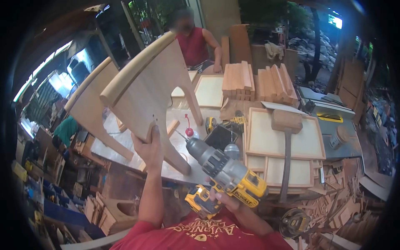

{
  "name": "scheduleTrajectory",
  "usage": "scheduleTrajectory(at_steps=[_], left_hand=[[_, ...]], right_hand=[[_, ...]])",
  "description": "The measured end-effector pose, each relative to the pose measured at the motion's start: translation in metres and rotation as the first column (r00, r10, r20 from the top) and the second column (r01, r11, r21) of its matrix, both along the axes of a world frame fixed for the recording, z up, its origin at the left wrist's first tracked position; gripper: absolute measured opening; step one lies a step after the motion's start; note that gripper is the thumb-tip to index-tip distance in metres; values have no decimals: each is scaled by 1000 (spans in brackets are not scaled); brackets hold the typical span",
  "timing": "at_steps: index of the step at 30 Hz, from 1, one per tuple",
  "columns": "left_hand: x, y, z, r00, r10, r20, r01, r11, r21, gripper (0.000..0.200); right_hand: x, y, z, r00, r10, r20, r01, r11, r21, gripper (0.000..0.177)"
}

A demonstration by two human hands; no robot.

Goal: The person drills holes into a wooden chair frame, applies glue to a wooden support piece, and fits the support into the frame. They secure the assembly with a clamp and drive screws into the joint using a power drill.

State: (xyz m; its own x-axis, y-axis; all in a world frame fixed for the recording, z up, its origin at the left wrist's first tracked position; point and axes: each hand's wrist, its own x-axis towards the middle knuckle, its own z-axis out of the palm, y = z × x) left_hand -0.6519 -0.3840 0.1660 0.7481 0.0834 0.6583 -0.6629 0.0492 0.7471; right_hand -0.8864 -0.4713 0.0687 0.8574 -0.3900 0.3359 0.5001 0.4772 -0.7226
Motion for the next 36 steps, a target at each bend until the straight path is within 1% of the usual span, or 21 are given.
scheduleTrajectory(at_steps=[1, 4, 5, 8, 11, 14, 17, 20, 21, 23, 24, 25, 27, 29, 30, 32, 35, 36], left_hand=[[1, -1, -6, 998, 54, 22, -54, 998, -13, 37], [3, 6, -29, 994, 99, -54, -93, 991, 100, 36], [3, 6, -33, 995, 88, -54, -84, 993, 80, 33], [-3, 11, -35, 985, -3, -173, 25, 991, 128, 37], [-6, 18, -37, 978, 6, -209, 40, 976, 213, 36], [1, 26, -61, 996, -17, -91, 38, 970, 242, 28], [5, 34, -84, 993, -69, -92, 93, 950, 297, 28], [5, 42, -96, 983, -124, -139, 166, 921, 353, 30], [8, 43, -104, 992, -106, -72, 126, 918, 376, 31], [12, 47, -109, 992, -123, -36, 127, 911, 392, 31], [12, 47, -109, 992, -126, -23, 125, 911, 393, 31], [11, 46, -107, 987, -151, -51, 159, 913, 376, 30], [4, 52, -95, 976, -191, -107, 216, 911, 350, 29], [-1, 56, -91, 968, -188, -164, 236, 902, 361, 34], [-3, 56, -90, 963, -186, -194, 247, 896, 368, 36], [-4, 56, -90, 964, -198, -179, 247, 915, 318, 38], [-10, 57, -85, 971, -179, -156, 215, 941, 260, 44], [-10, 57, -78, 975, -171, -138, 202, 947, 249, 46]], right_hand=[[1, -3, 2, 1000, 20, -4, -21, 1000, -18, 58], [5, -8, 8, 998, 40, -39, -41, 999, -25, 59], [8, -10, 6, 998, 25, -64, -30, 997, -76, 60], [17, -15, 7, 994, 85, -71, -92, 991, -95, 60], [20, -20, 22, 983, 132, -132, -141, 988, -65, 61], [24, -25, 34, 986, 121, -111, -131, 988, -85, 63], [23, -21, 55, 991, 12, -135, -16, 999, -28, 62], [23, -34, 49, 979, 191, -70, -194, 980, -40, 55], [22, -38, 50, 975, 206, -85, -214, 973, -88, 55], [25, -36, 53, 973, 209, -94, -215, 974, -64, 56], [25, -38, 55, 971, 213, -106, -220, 974, -58, 56], [26, -45, 50, 974, 193, -121, -206, 973, -107, 57], [27, -48, 56, 973, 181, -146, -197, 975, -103, 57], [30, -55, 54, 968, 200, -149, -212, 975, -70, 58], [32, -59, 52, 968, 199, -150, -213, 973, -84, 59], [35, -71, 51, 966, 205, -158, -223, 969, -108, 59], [45, -79, 62, 948, 207, -242, -231, 970, -75, 64], [47, -85, 67, 938, 243, -247, -268, 961, -73, 65]])
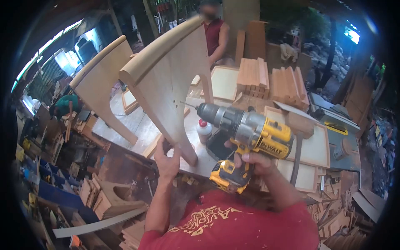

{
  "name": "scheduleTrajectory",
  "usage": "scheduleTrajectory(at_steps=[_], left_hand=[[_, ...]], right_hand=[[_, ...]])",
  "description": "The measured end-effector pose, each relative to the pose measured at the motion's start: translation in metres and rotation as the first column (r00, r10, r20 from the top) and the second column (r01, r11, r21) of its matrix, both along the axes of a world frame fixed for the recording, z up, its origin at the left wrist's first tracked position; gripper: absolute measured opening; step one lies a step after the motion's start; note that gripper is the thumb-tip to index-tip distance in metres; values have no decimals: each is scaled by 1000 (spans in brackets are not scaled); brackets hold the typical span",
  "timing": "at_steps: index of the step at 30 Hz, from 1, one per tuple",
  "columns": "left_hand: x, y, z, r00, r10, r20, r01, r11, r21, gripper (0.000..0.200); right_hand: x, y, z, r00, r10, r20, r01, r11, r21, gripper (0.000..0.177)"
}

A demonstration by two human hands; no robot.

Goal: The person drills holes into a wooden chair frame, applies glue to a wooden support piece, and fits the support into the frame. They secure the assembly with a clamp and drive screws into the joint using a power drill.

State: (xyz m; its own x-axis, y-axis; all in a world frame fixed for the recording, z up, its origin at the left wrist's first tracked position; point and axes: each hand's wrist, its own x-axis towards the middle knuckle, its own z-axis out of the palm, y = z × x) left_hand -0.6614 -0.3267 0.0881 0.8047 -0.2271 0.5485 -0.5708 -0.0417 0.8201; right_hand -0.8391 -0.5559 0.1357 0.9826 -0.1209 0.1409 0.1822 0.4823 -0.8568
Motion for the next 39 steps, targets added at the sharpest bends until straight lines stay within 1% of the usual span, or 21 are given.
scheduleTrajectory(at_steps=[1, 2, 3, 6, 7, 8, 10, 11, 12, 14, 15, 17, 18, 19, 22, 23, 26, 27, 30, 31, 39], left_hand=[[-1, 3, 12, 1000, -25, -4, 25, 1000, 16, 55], [1, 4, 20, 999, -30, 21, 31, 999, -29, 57], [3, 5, 27, 998, -37, 45, 40, 996, -76, 59], [11, 7, 60, 992, -89, 91, 109, 963, -245, 71], [12, 5, 78, 986, -64, 156, 107, 951, -289, 72], [13, 3, 97, 975, -36, 221, 110, 938, -329, 75], [14, -1, 137, 939, 9, 343, 111, 938, -328, 79], [20, -2, 153, 913, 26, 407, 118, 939, -324, 77], [25, -3, 167, 885, 41, 464, 123, 940, -319, 75], [35, -7, 195, 853, -31, 521, 191, 948, -255, 71], [40, -8, 204, 835, -72, 546, 226, 949, -220, 70], [51, -9, 217, 851, -201, 485, 310, 938, -154, 67], [57, -10, 223, 851, -263, 454, 354, 927, -127, 66], [64, -10, 228, 829, -313, 464, 382, 922, -61, 53], [80, -12, 231, 743, -421, 520, 452, 889, 74, 31], [81, -15, 227, 780, -403, 478, 468, 884, -19, 20], [87, -23, 219, 755, -465, 461, 583, 799, -149, 20], [87, -24, 219, 773, -446, 452, 561, 813, -157, 19], [94, -22, 217, 754, -488, 440, 600, 784, -158, 21], [94, -21, 218, 762, -475, 440, 582, 800, -143, 22], [92, -23, 217, 751, -484, 449, 596, 789, -147, 23]], right_hand=[[3, -4, 3, 1000, 15, -3, -15, 1000, 9, 66], [5, -8, 6, 1000, 27, -7, -27, 1000, 16, 68], [6, -9, 11, 1000, -15, 16, 15, 1000, 5, 68], [13, -21, 10, 999, 47, -15, -48, 996, -70, 68], [16, -24, 14, 995, 96, -13, -97, 993, -63, 68], [19, -26, 16, 994, 107, -18, -108, 992, -63, 68], [22, -26, 15, 990, 134, -36, -136, 990, -50, 68], [23, -28, 14, 989, 146, -35, -149, 985, -90, 68], [23, -29, 9, 987, 156, -48, -160, 983, -92, 67], [24, -31, 2, 984, 169, -63, -175, 979, -108, 67], [23, -30, 3, 980, 183, -72, -188, 980, -70, 65], [27, -30, 7, 968, 249, -33, -251, 964, -85, 55], [28, -33, 10, 960, 280, -12, -279, 955, -98, 51], [27, -35, 12, 958, 281, -56, -287, 948, -135, 52], [30, -30, 12, 971, 240, -18, -240, 962, -130, 52], [33, -34, 8, 956, 292, -9, -290, 944, -157, 54], [37, -31, 11, 962, 267, -51, -272, 949, -161, 57], [38, -29, 11, 961, 271, -54, -276, 949, -151, 57], [42, -30, 3, 969, 245, -14, -244, 957, -154, 57], [41, -34, 3, 962, 273, -31, -274, 948, -163, 57], [42, -35, -3, 959, 283, -29, -284, 950, -126, 58]])
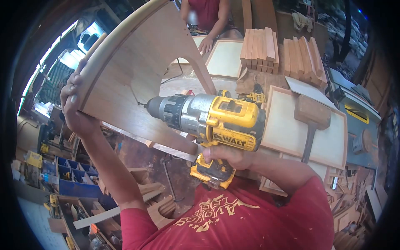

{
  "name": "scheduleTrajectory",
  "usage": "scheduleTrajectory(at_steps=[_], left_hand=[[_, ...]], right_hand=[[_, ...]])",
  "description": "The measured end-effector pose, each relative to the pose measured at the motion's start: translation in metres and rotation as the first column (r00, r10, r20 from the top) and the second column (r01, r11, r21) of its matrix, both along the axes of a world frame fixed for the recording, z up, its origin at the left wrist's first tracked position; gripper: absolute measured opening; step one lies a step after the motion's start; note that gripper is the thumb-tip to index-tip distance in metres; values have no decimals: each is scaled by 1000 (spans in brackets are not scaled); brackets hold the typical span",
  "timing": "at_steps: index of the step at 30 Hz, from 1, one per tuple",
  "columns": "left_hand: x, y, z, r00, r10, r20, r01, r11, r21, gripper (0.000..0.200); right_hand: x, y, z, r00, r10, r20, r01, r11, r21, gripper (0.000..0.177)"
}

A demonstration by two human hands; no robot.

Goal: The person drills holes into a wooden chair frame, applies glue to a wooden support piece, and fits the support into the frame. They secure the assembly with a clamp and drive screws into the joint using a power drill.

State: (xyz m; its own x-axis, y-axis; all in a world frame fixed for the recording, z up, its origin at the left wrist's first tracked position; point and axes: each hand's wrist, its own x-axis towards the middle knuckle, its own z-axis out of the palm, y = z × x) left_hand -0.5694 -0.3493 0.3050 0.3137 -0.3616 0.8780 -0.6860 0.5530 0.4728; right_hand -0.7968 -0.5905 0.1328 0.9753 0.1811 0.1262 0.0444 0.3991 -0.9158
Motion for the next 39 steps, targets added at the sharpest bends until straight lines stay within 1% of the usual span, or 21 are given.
scheduleTrajectory(at_steps=[2, 5, 9, 12, 15, 18, 21, 24, 27, 30, 33, 36, 39], left_hand=[[-1, -1, 1, 1000, 4, 9, -4, 1000, 2, 23], [-5, -1, 1, 1000, 19, 11, -19, 1000, 3, 24], [-7, -2, 3, 999, 48, 1, -48, 999, -6, 24], [-6, -3, 2, 999, 43, 5, -43, 999, -13, 22], [-6, -2, 1, 999, 33, -3, -33, 999, -12, 21], [-4, -1, 2, 1000, 26, 3, -26, 1000, -2, 21], [-2, 0, 2, 999, 40, -6, -40, 999, 2, 21], [-2, 1, -1, 999, 41, -15, -42, 999, -6, 21], [-3, -1, 1, 999, 40, -19, -40, 999, -11, 21], [-5, -2, 1, 999, 39, -30, -39, 999, -18, 21], [-6, -1, 1, 999, 46, -27, -47, 999, -25, 21], [-2, 2, 0, 999, 23, -25, -23, 999, -23, 22], [1, -1, -2, 999, -20, -35, 19, 999, -29, 22]], right_hand=[[1, 3, 0, 999, -35, 32, 35, 999, -5, 58], [1, -1, 5, 1000, 21, -9, -21, 1000, -3, 58], [3, -1, 3, 999, -9, -36, 13, 995, 100, 59], [3, -1, 4, 1000, -11, -2, 11, 996, 87, 59], [3, -3, 2, 1000, 27, -6, -27, 999, 47, 59], [4, -1, 1, 1000, 24, 20, -25, 997, 68, 59], [3, -1, 3, 1000, -2, -9, 3, 998, 58, 59], [3, -1, 4, 1000, -5, -29, 8, 993, 119, 57], [6, -2, 0, 1000, 27, -15, -25, 990, 141, 56], [5, 1, 4, 1000, 2, 27, -6, 990, 141, 47], [6, 0, 5, 999, 2, 44, -5, 997, 80, 45], [7, -5, -2, 999, 27, -30, -25, 996, 82, 57], [8, -6, -3, 999, 30, -35, -26, 994, 105, 55]])
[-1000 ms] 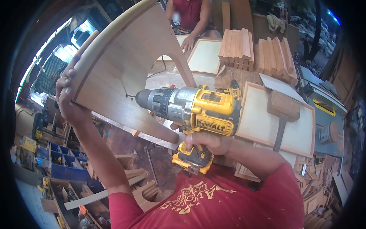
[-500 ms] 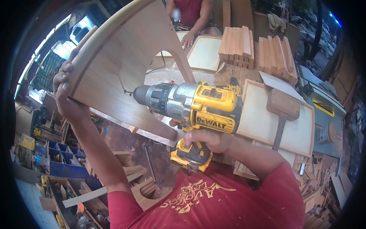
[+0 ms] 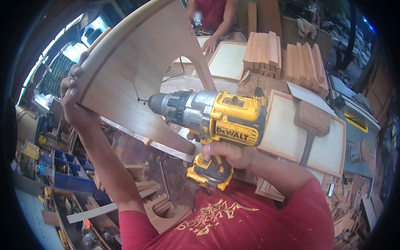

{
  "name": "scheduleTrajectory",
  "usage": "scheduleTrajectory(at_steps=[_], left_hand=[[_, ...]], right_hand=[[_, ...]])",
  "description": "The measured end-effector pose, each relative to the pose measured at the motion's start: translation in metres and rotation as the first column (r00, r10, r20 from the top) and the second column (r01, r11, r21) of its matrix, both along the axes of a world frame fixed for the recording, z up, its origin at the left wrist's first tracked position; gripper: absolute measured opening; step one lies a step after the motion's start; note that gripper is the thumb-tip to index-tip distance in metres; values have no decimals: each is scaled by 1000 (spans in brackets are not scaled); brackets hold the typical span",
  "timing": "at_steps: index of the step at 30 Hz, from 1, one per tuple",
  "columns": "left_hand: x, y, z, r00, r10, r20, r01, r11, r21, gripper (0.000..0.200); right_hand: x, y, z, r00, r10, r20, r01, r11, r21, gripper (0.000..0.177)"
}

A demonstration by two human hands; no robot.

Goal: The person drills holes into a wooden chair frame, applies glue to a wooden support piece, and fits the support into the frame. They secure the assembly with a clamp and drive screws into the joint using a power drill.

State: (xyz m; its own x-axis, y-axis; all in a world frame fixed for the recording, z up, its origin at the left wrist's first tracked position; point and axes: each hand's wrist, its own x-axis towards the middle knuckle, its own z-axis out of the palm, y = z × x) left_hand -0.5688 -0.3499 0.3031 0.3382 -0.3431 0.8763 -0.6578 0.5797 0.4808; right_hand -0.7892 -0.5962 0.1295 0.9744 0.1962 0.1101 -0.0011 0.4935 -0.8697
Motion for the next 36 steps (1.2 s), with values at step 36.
scheduleTrajectory(at_steps=[36], left_hand=[[-15, -6, 0, 996, 35, -79, -38, 998, -40, 16]], right_hand=[[-2, 4, 15, 999, -11, 33, 13, 997, -74, 33]])
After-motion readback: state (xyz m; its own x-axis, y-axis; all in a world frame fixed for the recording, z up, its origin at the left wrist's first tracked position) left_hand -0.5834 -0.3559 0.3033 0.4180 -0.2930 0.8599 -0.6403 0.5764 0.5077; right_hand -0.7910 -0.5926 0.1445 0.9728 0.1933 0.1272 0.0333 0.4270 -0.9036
